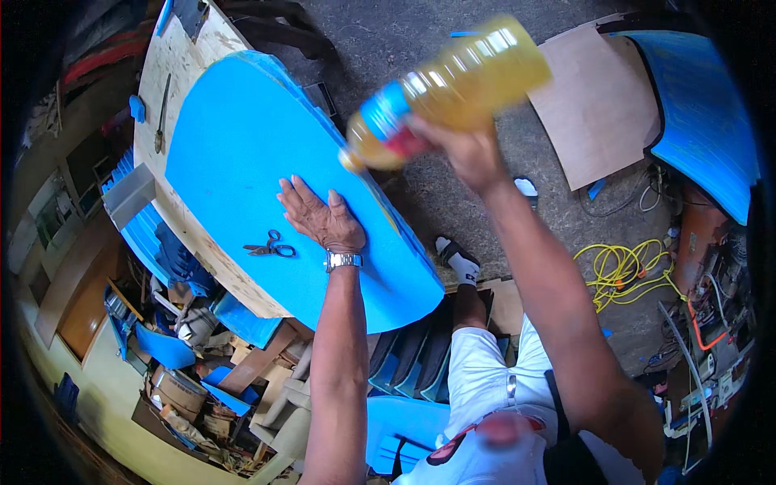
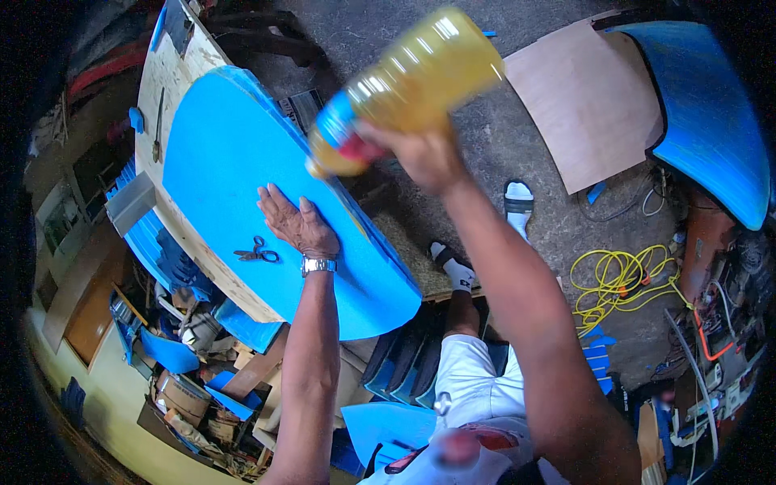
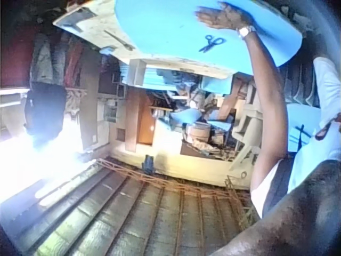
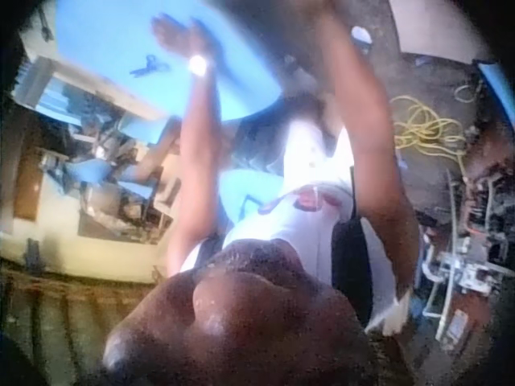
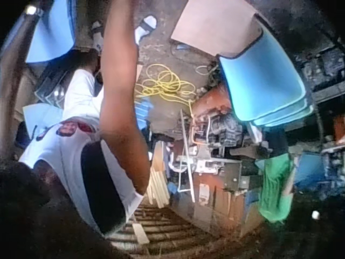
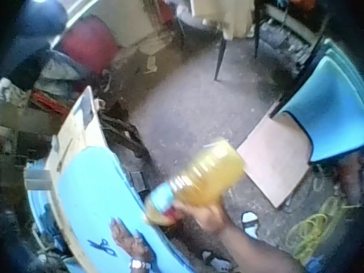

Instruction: The recorder applies adhesive to blue foam padding and attaches it to chair components in a furniture workshop.

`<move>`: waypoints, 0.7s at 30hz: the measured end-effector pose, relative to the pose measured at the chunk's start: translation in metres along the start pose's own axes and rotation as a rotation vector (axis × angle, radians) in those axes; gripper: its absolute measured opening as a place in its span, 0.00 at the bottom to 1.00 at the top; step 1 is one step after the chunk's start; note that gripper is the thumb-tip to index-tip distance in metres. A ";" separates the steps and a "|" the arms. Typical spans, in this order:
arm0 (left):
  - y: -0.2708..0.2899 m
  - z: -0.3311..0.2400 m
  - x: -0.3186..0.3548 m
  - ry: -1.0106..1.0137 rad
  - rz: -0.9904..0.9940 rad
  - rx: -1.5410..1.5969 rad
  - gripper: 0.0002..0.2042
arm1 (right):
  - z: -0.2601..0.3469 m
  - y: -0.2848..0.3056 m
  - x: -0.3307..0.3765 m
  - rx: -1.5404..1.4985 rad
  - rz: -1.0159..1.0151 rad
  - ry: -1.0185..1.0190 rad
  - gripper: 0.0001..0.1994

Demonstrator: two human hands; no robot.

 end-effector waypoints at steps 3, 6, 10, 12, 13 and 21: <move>-0.014 -0.009 -0.001 -0.005 0.007 0.040 0.35 | -0.006 0.003 -0.089 0.373 -0.124 0.382 0.09; -0.013 -0.009 0.001 0.004 0.013 0.042 0.34 | -0.005 0.007 -0.090 0.058 -0.216 0.181 0.11; 0.001 0.000 -0.001 0.010 -0.011 0.002 0.34 | -0.031 0.031 0.012 -0.088 0.109 -0.188 0.20; 0.002 -0.001 0.001 0.011 0.001 -0.011 0.34 | -0.019 0.045 0.064 0.041 0.049 -0.175 0.23; 0.001 -0.003 0.000 0.007 -0.002 -0.006 0.33 | -0.016 0.046 0.072 0.000 0.032 -0.174 0.26; -0.017 -0.009 -0.005 -0.012 0.010 0.011 0.32 | -0.026 0.028 -0.030 -0.051 -0.039 0.048 0.12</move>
Point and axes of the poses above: each hand's wrist, its own x-axis away from the middle knuckle, its own y-axis out of the back of the hand, z = x × y, the point moved 2 cm from there along -x, towards the middle knuckle, and after that the axes turned 15 degrees about x, right-handed, at the moved point
